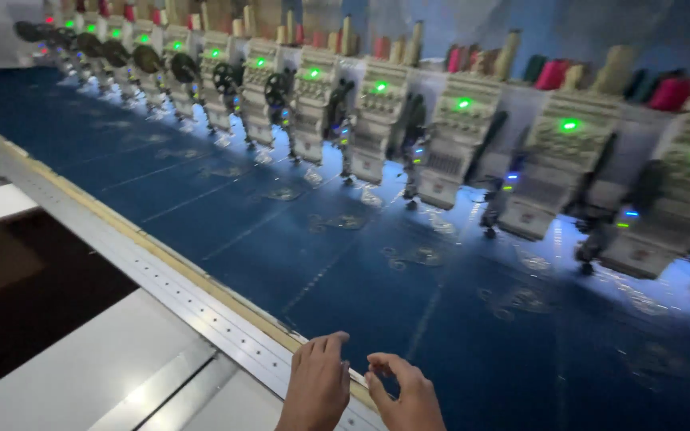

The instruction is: Inspecting and cleaning loose threads from fabric on a multi-head industrial embroidery machine

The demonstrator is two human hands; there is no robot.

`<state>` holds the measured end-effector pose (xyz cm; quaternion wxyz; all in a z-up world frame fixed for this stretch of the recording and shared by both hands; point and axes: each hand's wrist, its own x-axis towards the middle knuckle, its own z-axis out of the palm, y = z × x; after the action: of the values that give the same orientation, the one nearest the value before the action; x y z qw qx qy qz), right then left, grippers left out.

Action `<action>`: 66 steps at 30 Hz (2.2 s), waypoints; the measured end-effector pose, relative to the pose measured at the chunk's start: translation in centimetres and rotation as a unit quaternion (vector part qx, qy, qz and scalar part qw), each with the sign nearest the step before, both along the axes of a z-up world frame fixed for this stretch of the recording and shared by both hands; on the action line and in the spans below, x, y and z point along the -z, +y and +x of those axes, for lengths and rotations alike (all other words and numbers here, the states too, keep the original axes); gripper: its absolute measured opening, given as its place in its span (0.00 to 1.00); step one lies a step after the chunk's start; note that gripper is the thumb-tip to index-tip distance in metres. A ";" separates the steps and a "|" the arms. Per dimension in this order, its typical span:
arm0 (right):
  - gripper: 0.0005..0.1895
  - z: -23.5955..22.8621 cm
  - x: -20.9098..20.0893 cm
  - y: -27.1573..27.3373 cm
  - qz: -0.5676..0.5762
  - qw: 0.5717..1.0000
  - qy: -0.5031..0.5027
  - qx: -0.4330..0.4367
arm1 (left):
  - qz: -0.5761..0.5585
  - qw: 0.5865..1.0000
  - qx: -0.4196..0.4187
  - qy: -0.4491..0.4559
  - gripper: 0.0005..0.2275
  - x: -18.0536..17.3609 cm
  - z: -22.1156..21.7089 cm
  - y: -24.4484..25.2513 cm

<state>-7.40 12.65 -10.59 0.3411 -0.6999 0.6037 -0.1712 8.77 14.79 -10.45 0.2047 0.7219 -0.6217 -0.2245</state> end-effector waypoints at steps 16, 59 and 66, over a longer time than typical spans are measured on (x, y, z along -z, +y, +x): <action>0.13 17.2 6.8 -18.4 0.182 0.969 0.165 -0.022 | 0.076 0.980 -0.159 -0.088 0.18 15.2 17.1 -15.8; 0.13 23.1 19.7 -30.1 0.382 0.910 -0.054 -0.148 | 0.052 0.928 -0.302 -0.211 0.10 17.8 32.9 -29.3; 0.11 23.2 9.5 -29.8 0.481 0.857 0.008 -0.182 | 0.132 0.910 -0.278 -0.279 0.10 18.3 32.8 -32.2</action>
<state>15.83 -17.20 -20.11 0.6558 -0.5475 0.4750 0.2111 41.56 -17.36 -28.71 -0.0199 0.9193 -0.3920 -0.0281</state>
